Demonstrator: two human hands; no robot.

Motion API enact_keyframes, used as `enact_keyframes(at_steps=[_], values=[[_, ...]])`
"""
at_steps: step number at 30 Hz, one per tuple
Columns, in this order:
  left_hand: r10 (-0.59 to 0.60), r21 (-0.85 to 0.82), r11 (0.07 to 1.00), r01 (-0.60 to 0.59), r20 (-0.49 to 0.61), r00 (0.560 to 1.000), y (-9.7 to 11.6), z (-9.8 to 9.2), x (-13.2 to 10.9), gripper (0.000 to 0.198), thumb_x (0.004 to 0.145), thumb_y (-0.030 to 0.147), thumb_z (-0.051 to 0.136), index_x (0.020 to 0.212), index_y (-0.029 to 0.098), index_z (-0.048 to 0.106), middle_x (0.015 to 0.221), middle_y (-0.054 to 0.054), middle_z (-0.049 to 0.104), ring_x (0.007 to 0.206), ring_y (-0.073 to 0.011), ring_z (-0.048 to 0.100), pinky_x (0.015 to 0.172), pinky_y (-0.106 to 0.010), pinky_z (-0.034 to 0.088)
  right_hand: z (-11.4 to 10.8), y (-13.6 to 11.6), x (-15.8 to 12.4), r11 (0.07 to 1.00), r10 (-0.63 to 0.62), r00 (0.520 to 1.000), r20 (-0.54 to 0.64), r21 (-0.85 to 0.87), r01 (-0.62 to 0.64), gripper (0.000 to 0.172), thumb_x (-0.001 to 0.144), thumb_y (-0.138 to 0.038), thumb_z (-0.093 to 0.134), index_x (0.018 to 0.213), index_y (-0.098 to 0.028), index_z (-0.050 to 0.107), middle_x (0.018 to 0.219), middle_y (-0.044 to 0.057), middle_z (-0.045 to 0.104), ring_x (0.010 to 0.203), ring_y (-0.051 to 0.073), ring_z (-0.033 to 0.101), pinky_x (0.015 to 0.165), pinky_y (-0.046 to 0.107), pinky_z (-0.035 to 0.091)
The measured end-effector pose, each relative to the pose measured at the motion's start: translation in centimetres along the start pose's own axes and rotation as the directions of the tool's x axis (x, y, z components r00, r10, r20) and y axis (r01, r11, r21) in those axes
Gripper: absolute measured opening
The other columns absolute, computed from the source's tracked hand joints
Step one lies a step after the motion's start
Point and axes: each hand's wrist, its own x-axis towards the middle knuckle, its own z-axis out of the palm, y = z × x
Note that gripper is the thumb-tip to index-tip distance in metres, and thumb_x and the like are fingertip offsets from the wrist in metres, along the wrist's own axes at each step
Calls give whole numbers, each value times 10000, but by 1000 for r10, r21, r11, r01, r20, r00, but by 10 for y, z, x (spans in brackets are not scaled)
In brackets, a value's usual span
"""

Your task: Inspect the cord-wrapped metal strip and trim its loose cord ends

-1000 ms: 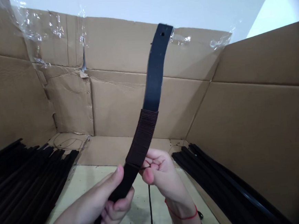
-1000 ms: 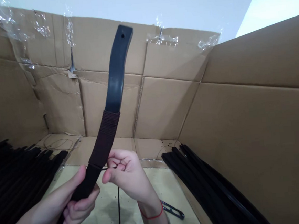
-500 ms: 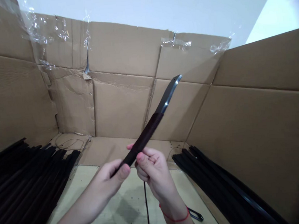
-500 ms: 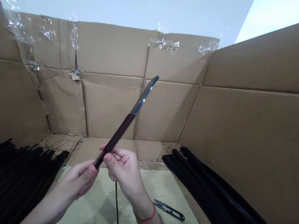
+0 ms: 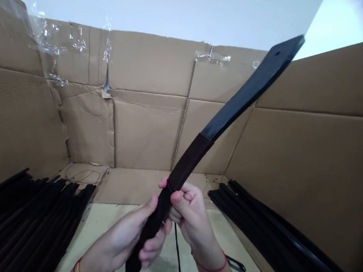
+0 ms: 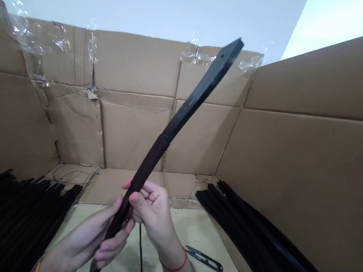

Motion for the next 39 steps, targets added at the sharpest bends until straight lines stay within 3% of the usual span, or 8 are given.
enact_keyframes(at_steps=[4,9,15,19,23,29,33,39], values=[[503,617,774,-141,-463,730,4,14,-10,431,881,603,501,936,176,524,747,-22,566,653,-130,478,609,-225,347,0,-2,-2,986,-39,984,-174,-166,10,396,783,-458,740,975,-120,666,487,-96,267,403,30,159,377,201,97],[8,202,979,8,-78,997,14,7,-25,560,847,719,405,870,173,526,560,68,301,450,-74,203,429,-196,198,5,-7,-5,980,20,998,-59,-194,-31,370,788,-475,723,865,-115,686,498,-71,327,390,25,157,362,198,90],[404,476,867,-146,-499,767,8,13,-23,422,842,603,557,846,182,526,602,18,448,530,-101,380,473,-190,277,10,-1,-4,989,18,997,-73,-143,-29,422,799,-507,701,956,-115,683,510,-69,338,404,30,177,377,191,123],[62,90,995,-45,-198,978,11,14,-32,566,860,727,353,918,191,526,498,71,344,385,-71,215,376,-193,205,7,0,-3,995,73,997,31,-67,-71,410,743,-493,761,860,-111,669,495,-78,334,392,16,167,371,191,96],[437,472,854,-217,-426,792,15,12,-28,441,882,585,512,756,163,533,595,16,453,536,-85,391,496,-176,314,10,3,1,986,-22,989,-146,-165,-2,396,766,-481,742,843,-106,643,508,-53,426,402,23,208,370,190,99],[96,27,995,-92,-187,978,13,10,-15,536,888,667,377,782,163,527,516,40,399,418,-78,308,422,-199,318,18,-1,-6,971,53,997,-61,-229,-65,435,845,-504,643,980,-90,659,497,-16,520,370,39,291,362,180,166],[380,322,915,-243,-483,789,14,9,-15,377,850,547,583,882,179,504,631,25,488,543,-88,414,485,-168,343,18,-1,-8,966,1,988,-154,-256,-41,413,823,-495,670,959,-105,674,501,-58,408,393,40,231,365,187,167],[56,5,998,-56,-142,988,15,11,-22,502,870,685,391,852,189,468,534,74,338,402,-61,234,383,-177,234,16,-7,-2,967,15,995,-96,-253,-39,338,758,-449,746,807,-122,673,595,-1,532,466,63,355,406,194,237]])
